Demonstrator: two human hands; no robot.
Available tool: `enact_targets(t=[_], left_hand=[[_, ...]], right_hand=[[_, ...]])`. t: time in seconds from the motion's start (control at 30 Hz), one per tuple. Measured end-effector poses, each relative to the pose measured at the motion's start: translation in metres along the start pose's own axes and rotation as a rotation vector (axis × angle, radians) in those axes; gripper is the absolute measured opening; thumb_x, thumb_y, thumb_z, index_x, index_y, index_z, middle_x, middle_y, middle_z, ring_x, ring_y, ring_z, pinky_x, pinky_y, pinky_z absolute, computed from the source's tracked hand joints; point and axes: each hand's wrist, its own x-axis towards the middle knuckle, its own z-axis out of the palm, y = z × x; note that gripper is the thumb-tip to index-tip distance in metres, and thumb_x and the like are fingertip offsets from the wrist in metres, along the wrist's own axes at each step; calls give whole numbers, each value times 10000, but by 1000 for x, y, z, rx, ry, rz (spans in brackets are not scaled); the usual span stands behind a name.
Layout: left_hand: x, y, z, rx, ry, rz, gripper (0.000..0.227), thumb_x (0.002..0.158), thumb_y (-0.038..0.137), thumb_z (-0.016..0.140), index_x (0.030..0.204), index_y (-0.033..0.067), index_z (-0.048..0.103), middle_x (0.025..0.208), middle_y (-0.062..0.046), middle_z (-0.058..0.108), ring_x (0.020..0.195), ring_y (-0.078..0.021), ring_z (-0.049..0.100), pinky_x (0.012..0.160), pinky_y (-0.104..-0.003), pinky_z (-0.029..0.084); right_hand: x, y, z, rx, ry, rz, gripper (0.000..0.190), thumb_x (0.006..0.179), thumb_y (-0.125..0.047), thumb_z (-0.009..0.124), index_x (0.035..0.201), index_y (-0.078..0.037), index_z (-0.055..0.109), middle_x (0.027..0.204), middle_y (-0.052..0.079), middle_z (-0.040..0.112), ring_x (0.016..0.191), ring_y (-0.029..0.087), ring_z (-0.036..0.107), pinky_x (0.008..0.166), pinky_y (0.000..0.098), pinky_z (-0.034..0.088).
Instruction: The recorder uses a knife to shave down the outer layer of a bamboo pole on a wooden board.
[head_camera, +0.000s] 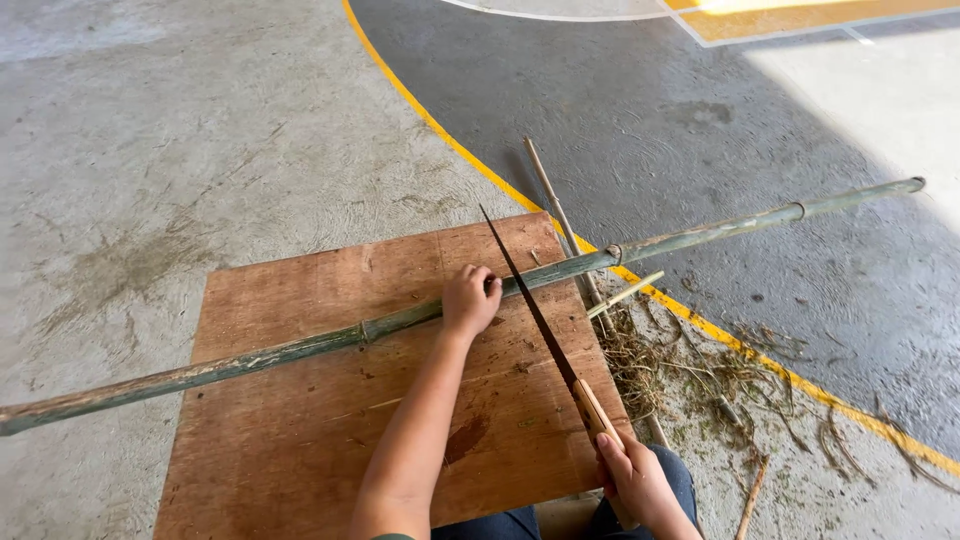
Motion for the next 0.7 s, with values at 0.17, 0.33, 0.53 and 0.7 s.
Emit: enact_targets(t=[0.17,0.33,0.53,0.7], left_hand=[[-9,1,-7,147,84,73,278,927,340,691,1019,78,709,961,-94,698,919,-263,666,837,-426,511],[-10,3,-10,137,-4,72,339,905,391,711,1039,80,697,990,-90,695,935,-268,666,870,-418,506],[-9,3,-13,188,-55,46,413,917,463,696,1082,85,688,1005,-89,700,926,-255,663,863,-399,528],[-7,1,-7,188,-40,109,495,959,546,637,1045,62,694,1034,-95,708,958,-269,666,873,-397,532]], right_hand=[[-2,-4,0,77,-6,39,383,1016,-355,488,885,-25,632,611,53,590,484,150,559,484,296,479],[-2,-2,-1,85,-7,47,396,1026,-357,489,878,-17,630,615,53,593,488,148,563,485,295,484],[1,2,1,73,-12,29,391,1016,-354,495,863,-20,628,610,47,586,486,147,560,483,295,476],[1,3,-1,73,22,20,410,1016,-364,517,847,-6,623,615,51,604,497,142,573,493,289,489]])
